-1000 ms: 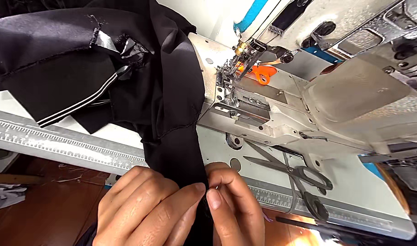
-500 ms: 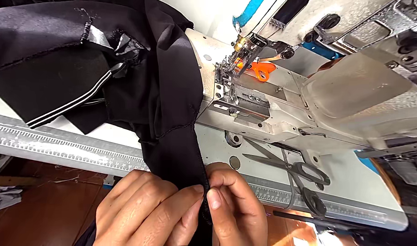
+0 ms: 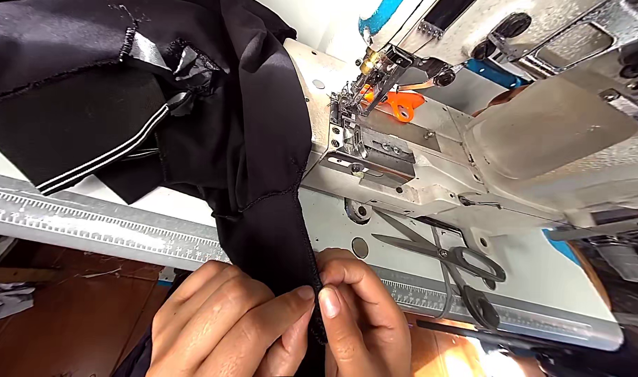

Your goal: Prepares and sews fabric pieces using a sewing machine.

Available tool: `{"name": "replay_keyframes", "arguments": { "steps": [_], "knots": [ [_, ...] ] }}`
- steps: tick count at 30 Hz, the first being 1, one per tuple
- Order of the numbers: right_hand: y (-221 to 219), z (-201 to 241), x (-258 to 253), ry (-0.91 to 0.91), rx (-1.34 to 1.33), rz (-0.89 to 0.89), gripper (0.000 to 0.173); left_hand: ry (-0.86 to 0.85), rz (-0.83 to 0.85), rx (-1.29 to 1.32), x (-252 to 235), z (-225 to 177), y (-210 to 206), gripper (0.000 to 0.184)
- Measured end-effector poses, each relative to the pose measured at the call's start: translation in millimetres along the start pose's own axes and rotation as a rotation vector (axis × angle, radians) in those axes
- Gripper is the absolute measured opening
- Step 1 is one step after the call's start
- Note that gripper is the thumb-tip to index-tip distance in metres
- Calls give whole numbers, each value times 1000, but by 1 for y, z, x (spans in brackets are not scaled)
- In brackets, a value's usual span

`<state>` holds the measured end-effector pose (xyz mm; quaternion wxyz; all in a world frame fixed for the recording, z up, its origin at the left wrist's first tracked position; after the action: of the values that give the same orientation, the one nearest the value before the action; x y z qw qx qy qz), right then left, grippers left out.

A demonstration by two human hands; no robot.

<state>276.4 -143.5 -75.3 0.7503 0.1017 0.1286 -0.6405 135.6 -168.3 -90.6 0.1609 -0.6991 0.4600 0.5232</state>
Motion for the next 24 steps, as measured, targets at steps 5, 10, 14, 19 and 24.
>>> {"name": "replay_keyframes", "arguments": {
  "steps": [5, 10, 14, 19, 24],
  "knots": [
    [0, 0, 1, -10, -29, 15, 12, 13, 3, -13, 0, 1, 2, 13],
    [1, -2, 2, -36, -74, 68, 14, 13, -14, -4, 0, 0, 0, 12],
    [3, -2, 2, 0, -22, 44, 11, 5, -16, 17, 2, 0, -1, 11],
    [3, -2, 3, 28, 31, -13, 9, 6, 1, 26, 2, 0, 0, 10],
    [7, -3, 2, 113, 107, -3, 16, 27, -9, 37, 2, 1, -1, 11]
  ]
}}
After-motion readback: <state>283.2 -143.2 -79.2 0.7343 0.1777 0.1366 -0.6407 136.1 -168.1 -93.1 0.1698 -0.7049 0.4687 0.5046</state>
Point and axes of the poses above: each hand's wrist, its own x-axis away from the middle knuckle, its own y-axis out of the back of the hand, z = x × y, the point moved 4 cm from there along -x, towards the middle knuckle, and after that the axes turned 7 degrees about -y, right-handed, at the moved point
